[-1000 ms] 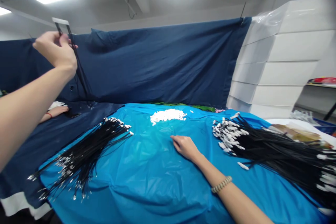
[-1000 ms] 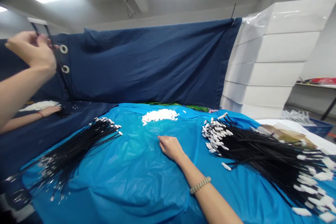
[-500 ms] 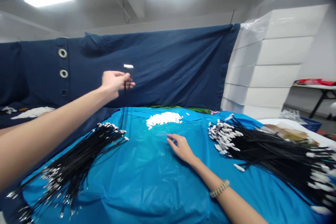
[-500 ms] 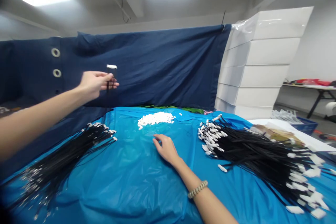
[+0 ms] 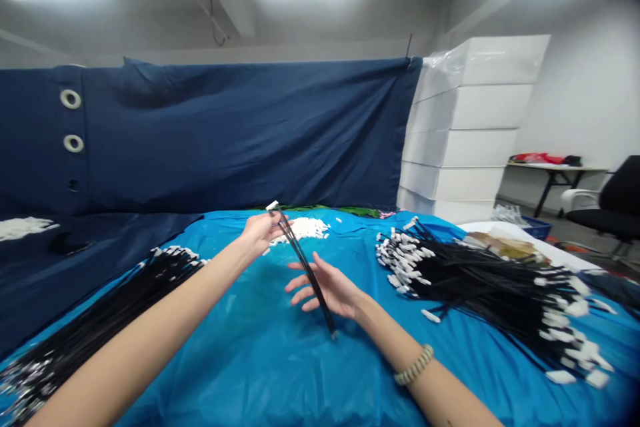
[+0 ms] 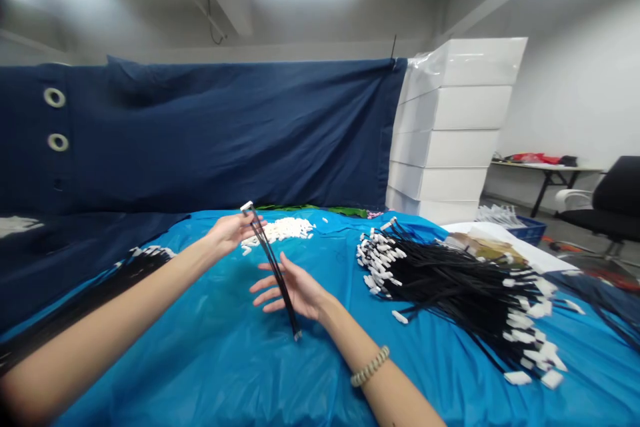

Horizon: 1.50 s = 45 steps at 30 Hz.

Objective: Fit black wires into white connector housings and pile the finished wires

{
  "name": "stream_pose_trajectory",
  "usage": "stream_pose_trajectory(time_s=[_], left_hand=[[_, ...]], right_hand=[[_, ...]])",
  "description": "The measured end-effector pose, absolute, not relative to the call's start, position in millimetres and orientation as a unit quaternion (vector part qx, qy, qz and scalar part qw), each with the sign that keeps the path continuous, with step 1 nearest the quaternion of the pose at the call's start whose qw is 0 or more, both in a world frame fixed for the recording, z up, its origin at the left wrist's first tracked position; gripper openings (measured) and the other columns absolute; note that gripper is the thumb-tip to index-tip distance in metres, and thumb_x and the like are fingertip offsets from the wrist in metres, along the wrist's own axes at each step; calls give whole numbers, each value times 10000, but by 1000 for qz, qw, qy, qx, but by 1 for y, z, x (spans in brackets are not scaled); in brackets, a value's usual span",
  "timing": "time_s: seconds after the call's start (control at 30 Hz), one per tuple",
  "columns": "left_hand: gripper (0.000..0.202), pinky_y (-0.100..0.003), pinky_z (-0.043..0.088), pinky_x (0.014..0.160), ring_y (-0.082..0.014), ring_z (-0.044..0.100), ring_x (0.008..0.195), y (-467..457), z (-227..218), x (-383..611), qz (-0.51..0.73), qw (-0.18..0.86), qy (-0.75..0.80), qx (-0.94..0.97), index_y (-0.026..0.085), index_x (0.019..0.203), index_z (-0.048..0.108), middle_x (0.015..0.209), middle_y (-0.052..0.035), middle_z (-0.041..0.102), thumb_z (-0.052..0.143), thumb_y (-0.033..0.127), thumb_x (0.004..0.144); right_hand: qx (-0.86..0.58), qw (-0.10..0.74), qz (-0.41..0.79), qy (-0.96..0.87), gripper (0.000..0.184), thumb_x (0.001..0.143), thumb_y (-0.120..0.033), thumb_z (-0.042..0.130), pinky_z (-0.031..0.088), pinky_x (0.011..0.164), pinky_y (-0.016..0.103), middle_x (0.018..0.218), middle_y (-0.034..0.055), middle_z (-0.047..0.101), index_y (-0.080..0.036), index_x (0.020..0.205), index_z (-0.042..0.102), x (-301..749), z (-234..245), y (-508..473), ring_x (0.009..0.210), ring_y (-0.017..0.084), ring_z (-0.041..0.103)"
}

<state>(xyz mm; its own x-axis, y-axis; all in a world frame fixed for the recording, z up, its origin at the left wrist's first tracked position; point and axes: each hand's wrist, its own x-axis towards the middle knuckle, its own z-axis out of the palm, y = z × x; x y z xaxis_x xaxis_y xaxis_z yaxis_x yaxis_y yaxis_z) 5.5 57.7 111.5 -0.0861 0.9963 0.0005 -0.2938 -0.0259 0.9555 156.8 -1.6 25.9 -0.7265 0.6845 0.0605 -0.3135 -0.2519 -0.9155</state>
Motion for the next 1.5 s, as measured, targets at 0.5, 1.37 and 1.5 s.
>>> stream_pose_trajectory(time_s=[0.5,1.37,1.5], left_hand=[[123,-230,510,687,-154,625,701,71,26,-62,485,648,422,409,88,739,595,724,-92,657,473,87,760],[307,-319,470,809,-222,596,876,62,6,-84,356,689,430,463,93,914,586,890,-134,654,645,98,613],[350,-326,472,780,-228,611,833,58,7,-84,317,684,439,489,94,933,584,858,-141,661,666,173,603]], right_hand=[[-378,306,637,-598,242,699,-318,599,430,438,134,700,69,625,-80,743,578,193,8,26,489,59,549],[-435,43,267,-859,420,576,-153,617,399,535,184,779,37,649,-173,995,610,197,37,3,658,150,571],[-394,-28,294,-870,435,609,-186,604,411,532,183,731,28,650,-159,1042,575,194,47,5,615,132,579]])
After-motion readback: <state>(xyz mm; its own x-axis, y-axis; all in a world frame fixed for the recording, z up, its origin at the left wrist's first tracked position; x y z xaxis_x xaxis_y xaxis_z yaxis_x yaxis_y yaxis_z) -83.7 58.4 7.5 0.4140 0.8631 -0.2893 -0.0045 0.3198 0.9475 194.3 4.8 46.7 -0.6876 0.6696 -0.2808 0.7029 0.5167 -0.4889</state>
